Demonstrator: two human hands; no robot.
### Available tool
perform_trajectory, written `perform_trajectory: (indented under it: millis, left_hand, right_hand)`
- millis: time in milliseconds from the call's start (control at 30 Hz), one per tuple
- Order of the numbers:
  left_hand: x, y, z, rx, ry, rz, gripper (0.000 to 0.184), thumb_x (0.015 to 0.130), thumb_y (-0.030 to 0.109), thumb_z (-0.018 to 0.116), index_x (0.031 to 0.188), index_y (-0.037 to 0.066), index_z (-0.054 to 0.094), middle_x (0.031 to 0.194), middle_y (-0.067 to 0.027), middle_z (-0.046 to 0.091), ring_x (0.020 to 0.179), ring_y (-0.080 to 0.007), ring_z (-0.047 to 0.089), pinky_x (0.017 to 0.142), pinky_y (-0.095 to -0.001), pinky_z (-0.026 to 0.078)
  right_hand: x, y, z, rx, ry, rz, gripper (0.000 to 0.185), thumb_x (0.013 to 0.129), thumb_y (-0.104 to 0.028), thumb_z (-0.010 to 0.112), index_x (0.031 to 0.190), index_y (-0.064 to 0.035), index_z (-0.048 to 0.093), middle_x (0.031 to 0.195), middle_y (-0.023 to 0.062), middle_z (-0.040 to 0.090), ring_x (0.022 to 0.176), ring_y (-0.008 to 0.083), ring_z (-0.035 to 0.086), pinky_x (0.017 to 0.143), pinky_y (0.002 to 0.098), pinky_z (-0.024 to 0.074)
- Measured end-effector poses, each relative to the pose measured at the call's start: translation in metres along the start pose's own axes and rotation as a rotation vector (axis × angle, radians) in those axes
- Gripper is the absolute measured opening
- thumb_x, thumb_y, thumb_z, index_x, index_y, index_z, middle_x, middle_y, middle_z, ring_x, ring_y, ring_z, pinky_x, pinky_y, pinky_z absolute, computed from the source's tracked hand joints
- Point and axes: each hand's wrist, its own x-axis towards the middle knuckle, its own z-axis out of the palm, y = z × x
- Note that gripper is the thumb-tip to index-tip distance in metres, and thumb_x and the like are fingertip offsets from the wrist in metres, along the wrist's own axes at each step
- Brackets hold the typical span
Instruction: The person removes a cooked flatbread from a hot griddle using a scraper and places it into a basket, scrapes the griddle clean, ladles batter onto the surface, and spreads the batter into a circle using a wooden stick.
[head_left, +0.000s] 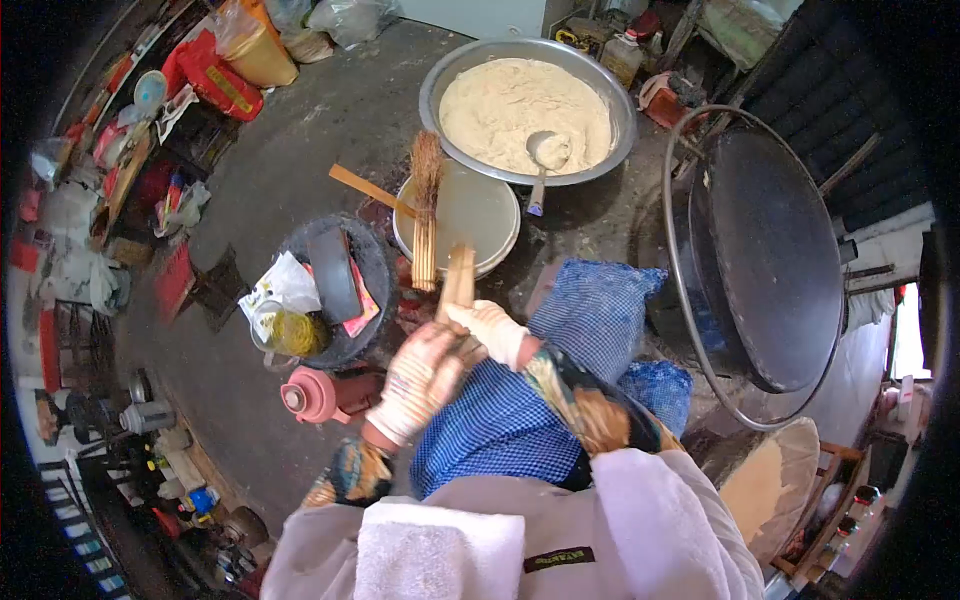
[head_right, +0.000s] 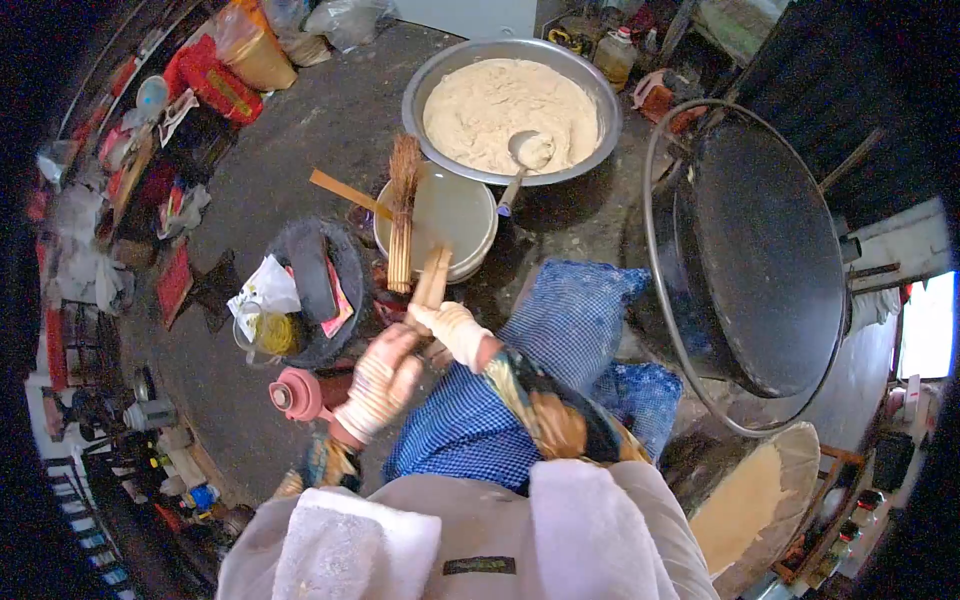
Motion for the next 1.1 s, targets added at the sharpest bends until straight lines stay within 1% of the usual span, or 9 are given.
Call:
perform_trajectory:
  millis: [67,100,267,400,533,600,800,900,1100]
  left_hand:
    - [-0.009,-0.004,0.019,0.145,0.059,0.016,0.042,0.083,0.025,0.064,0.114,-0.001,0.055,0.112,-0.021,0.057,0.108,-0.0387,0.054,0.099,-0.0461,0.042]
    - [-0.005,-0.002,0.018,0.16,-0.001,0.041,0.044,0.082,0.027,0.064,0.115,0.0,0.055,0.115,-0.0203,0.056,0.111,-0.038,0.054,0.101,-0.0465,0.04]
    - [0.036,-0.05,0.027,-0.033,-0.02,0.269,0.047,0.08,0.022,0.067,0.121,0.002,0.054,0.118,-0.0209,0.057,0.115,-0.0394,0.052,0.102,-0.0492,0.039]
    - [0.133,-0.12,0.045,0.675,0.377,-0.382,0.078,0.079,0.019,0.07,0.144,0.004,0.03,0.133,-0.0272,0.046,0.116,-0.0421,0.052,0.101,-0.0493,0.041]
    - [0.179,-0.164,0.043,0.285,-0.03,-0.965,0.097,0.081,0.02,0.068,0.151,0.007,0.003,0.133,-0.0317,0.042,0.111,-0.0407,0.057,0.09,-0.0456,0.05]
    - [0.166,-0.153,0.04,0.206,0.034,-0.778,0.095,0.081,0.016,0.067,0.151,0.004,0.004,0.13,-0.0303,0.048,0.112,-0.0426,0.055,0.092,-0.0445,0.048]
    - [0.057,-0.086,0.034,-0.13,-0.064,-0.343,0.089,0.078,-0.002,0.064,0.15,-0.002,0.011,0.138,-0.0275,0.044,0.126,-0.04,0.047,0.103,-0.0375,0.039]
    - [0.045,-0.066,0.049,-0.004,-0.314,-0.455,0.093,0.077,0.006,0.067,0.152,0.006,0.011,0.131,-0.0289,0.048,0.117,-0.0439,0.051,0.097,-0.0438,0.044]
    - [0.087,-0.124,0.049,0.279,-0.12,-0.523,0.09,0.081,0.02,0.065,0.152,0.011,0.009,0.095,-0.0295,0.059,0.087,-0.0456,0.061,0.078,-0.0505,0.051]
  right_hand:
    - [0.036,0.034,-0.016,0.102,0.018,-0.187,0.031,0.086,-0.038,0.064,0.083,-0.0073,0.069,0.069,0.0083,0.065,0.057,0.0222,0.062,0.053,0.0389,0.053]
    - [-0.005,-0.018,-0.021,0.192,0.085,0.051,0.021,0.084,-0.026,0.066,0.078,-0.0051,0.066,0.069,0.0093,0.065,0.052,0.0204,0.061,0.047,0.0355,0.0521]
    - [-0.041,-0.062,-0.123,-0.028,-0.004,0.221,0.024,0.09,-0.017,0.062,0.104,0.0001,0.054,0.077,0.017,0.067,0.055,0.0254,0.065,0.043,0.0369,0.0541]
    - [-0.013,-0.108,-0.137,-0.529,0.065,0.435,0.024,0.089,-0.017,0.059,0.104,0.0017,0.059,0.077,0.0168,0.068,0.055,0.0253,0.066,0.044,0.0362,0.0525]
    - [0.012,-0.125,-0.113,-1.254,0.152,0.352,0.028,0.084,-0.022,0.061,0.099,0.0005,0.068,0.084,0.0183,0.071,0.069,0.0267,0.071,0.057,0.0375,0.0558]
    - [0.014,-0.127,-0.104,-1.551,0.211,0.251,0.032,0.075,-0.028,0.065,0.098,-0.0076,0.073,0.1,0.0176,0.07,0.096,0.0303,0.068,0.082,0.0383,0.0539]
    - [-0.001,-0.148,-0.087,-1.52,0.257,0.138,0.027,0.075,-0.022,0.065,0.097,-0.0094,0.072,0.099,0.0142,0.071,0.094,0.0282,0.068,0.081,0.0389,0.054]
    - [0.018,-0.118,-0.086,-1.702,0.265,-0.035,0.032,0.087,-0.025,0.053,0.116,-0.0175,0.065,0.091,0.0075,0.071,0.085,0.0266,0.069,0.069,0.0399,0.055]
    - [-0.08,-0.174,-0.071,-1.594,0.339,0.015,0.031,0.084,-0.033,0.058,0.096,-0.004,0.06,0.084,0.0133,0.069,0.086,0.0301,0.068,0.076,0.0409,0.0506]
